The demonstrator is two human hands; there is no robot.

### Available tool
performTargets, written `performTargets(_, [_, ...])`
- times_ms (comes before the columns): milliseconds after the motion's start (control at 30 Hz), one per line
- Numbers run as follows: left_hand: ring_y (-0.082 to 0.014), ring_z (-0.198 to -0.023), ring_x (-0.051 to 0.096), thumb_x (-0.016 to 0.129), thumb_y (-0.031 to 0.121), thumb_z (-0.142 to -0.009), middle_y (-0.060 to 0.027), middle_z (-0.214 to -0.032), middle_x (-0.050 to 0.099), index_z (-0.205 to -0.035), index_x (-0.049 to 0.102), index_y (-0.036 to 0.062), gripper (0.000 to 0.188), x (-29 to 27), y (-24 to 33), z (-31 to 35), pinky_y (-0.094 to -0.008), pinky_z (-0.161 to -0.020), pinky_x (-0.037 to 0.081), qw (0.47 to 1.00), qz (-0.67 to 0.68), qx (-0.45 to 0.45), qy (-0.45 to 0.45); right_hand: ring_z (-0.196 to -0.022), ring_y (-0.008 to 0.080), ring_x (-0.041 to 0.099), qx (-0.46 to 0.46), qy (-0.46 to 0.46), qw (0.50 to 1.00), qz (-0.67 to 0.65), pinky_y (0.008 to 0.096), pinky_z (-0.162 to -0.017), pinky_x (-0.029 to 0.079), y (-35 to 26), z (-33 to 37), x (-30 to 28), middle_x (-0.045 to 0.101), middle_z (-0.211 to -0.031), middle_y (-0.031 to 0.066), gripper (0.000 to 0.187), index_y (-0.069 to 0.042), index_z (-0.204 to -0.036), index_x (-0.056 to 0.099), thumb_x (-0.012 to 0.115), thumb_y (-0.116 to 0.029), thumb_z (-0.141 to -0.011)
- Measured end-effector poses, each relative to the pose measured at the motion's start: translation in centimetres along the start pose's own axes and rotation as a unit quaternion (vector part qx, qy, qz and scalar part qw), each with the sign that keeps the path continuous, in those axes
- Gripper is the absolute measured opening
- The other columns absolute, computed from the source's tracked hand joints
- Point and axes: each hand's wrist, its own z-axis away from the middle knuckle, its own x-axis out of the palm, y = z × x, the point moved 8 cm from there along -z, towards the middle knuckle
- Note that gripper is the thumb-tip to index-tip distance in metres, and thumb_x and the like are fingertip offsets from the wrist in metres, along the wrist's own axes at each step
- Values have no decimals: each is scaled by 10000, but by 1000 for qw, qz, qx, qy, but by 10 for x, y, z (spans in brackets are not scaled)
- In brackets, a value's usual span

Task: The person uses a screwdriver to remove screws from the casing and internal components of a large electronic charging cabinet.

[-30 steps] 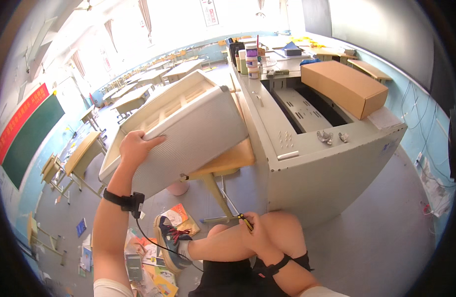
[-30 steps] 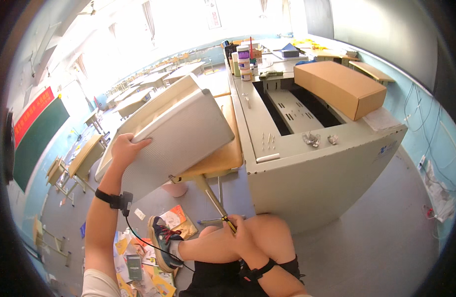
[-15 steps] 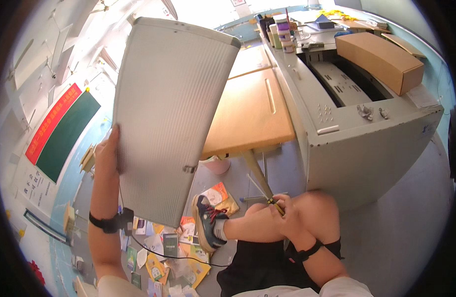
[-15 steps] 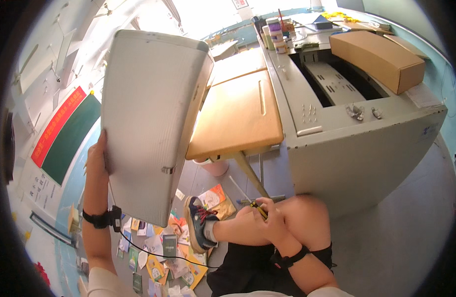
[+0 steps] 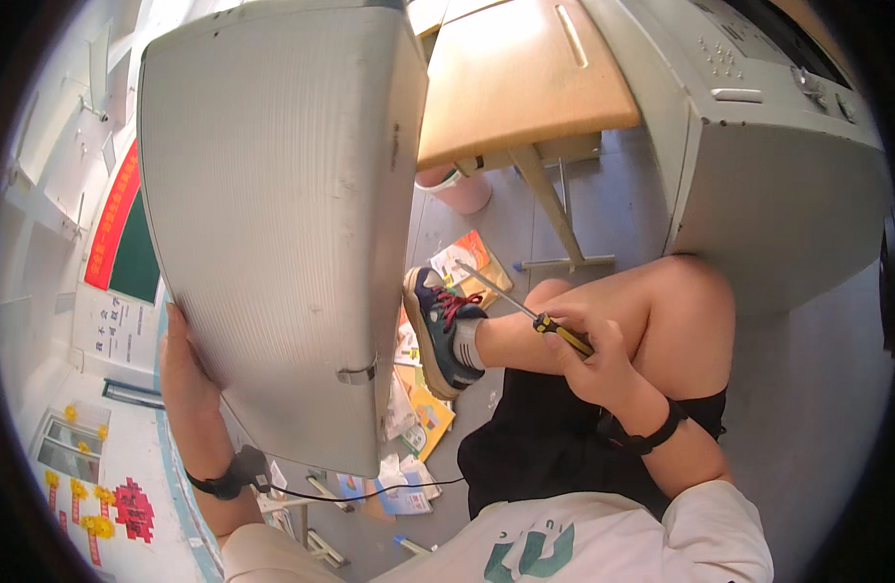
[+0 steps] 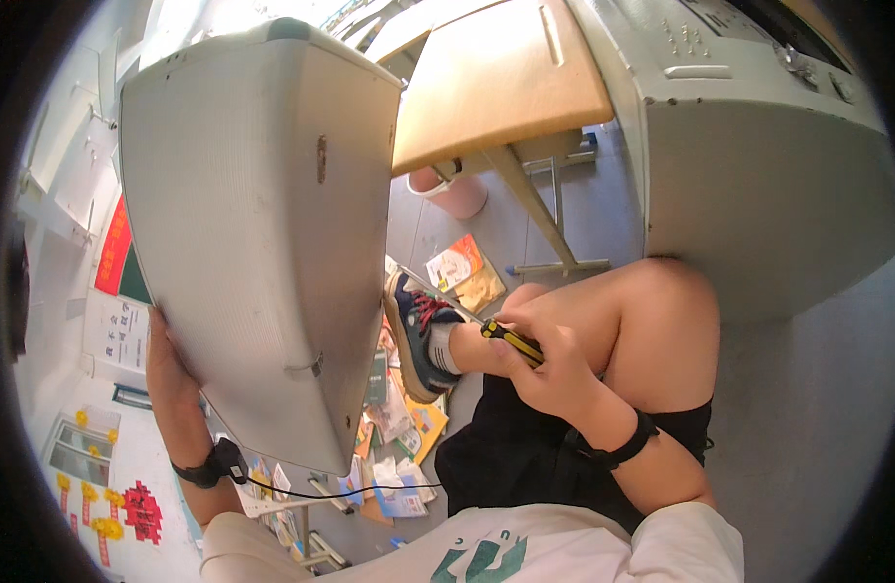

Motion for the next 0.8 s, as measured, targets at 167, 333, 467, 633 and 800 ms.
performTargets(167, [-213,-1203,567,427,479,-1040,-117,-1358,571,-1404,470,-22,621,-15,36,28,-323,-1006,448,997,-68,-2,-38,-922,185,678,-12,-66,998,4,284,-808,527,-18,7,2,696,-1007,161,278,34,-1194,541,611,5,-927])
performTargets(333, [-179,-968,671,550,580,-951,-135,-1060,696,-1202,638,-33,669,-27,120,28,-249,-792,497,981,-167,31,95,-819,164,580,-96,44,990,99,280,-734,497,-44,26,-1,604,-1043,142,408,-6,-1354,344,517,-13,-984])
performTargets(467, [-196,-878,696,606,678,-862,-164,-1001,694,-1175,647,-42,786,27,114,-12,-249,-737,511,970,-241,23,-19,-771,177,564,-129,61,987,80,274,-703,485,-50,44,-33,585,-1020,209,446,-28,-1396,312,477,-18,-982])
performTargets(633, [-171,-694,675,528,600,-952,-146,-713,635,-905,694,-44,667,52,114,-2,-197,-649,487,948,-312,19,-63,-814,242,583,-223,1,951,214,339,-748,496,-140,0,-2,598,-1031,233,487,-1,-1433,311,481,-32,-978])
performTargets(800, [-160,-750,658,561,708,-879,-112,-720,572,-782,616,64,653,72,58,-56,-222,-680,489,930,-358,2,-86,-901,336,584,-223,51,945,232,387,-773,495,-106,-15,-6,605,-1062,233,523,68,-1392,429,583,-13,-898])
